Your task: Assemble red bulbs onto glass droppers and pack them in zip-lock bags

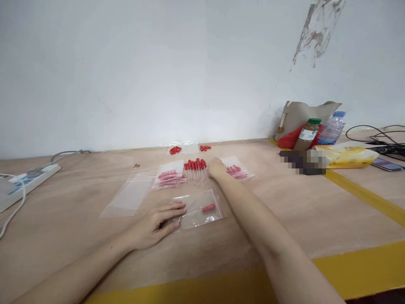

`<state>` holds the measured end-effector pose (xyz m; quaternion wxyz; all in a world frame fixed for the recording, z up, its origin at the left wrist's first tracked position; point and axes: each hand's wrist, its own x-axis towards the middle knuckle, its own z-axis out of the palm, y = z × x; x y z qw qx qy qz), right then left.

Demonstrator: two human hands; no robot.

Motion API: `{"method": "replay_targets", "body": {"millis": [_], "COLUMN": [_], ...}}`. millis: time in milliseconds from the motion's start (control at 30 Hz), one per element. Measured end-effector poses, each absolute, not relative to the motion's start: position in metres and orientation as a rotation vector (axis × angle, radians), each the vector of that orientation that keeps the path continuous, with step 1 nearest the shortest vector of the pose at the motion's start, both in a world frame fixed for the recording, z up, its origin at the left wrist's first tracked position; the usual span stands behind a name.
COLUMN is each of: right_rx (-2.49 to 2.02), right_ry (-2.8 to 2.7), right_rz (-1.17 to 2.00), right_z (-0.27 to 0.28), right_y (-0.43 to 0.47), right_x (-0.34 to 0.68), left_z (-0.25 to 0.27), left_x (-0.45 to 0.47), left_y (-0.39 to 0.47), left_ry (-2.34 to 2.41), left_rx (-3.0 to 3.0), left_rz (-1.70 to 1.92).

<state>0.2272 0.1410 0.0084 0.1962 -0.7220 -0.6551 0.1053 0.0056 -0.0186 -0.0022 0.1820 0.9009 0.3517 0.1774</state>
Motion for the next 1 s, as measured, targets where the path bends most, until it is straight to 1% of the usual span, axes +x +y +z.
{"method": "replay_targets", "body": {"millis": [133,200,367,500,700,767,867,1000], "right_rx": [-1.871,-1.617,-1.27,-1.166,-1.103,-1.112,-1.096,-1.067], "right_ry": [-1.769,-1.612,-1.358,-1.219,-1.01,-1.028,-1.265,-1.55], "right_rz": [0.234,0.258,0.67,0.824,1.078,1.207,1.409,1.506], "right_z": [0.024,0.024,-0.005,-0.025,-0.025,-0.023,-0.019,-0.016], "right_y": [0.118,0.099,0.055,0.043,0.034,0.028,0.021,0.02], "right_x": [0.251,0.27,0.304,0.301,0.283,0.283,0.289,0.298], "left_z": [-0.003,-0.002,-0.002,-0.002,-0.002,-0.001,-0.001,0.001], "left_x": [0.004,0.004,0.004,0.004,0.005,0.005,0.006,0.007], "left_y": [-0.018,-0.017,-0.017,-0.017,-0.018,-0.018,-0.019,-0.019], "left_ry": [0.981,0.964,0.971,0.981,0.981,0.987,1.0,1.009], "left_rx": [2.527,2.525,2.527,2.533,2.533,2.536,2.542,2.544], "left_rz": [0.499,0.495,0.481,0.466,0.487,0.494,0.51,0.494]}}
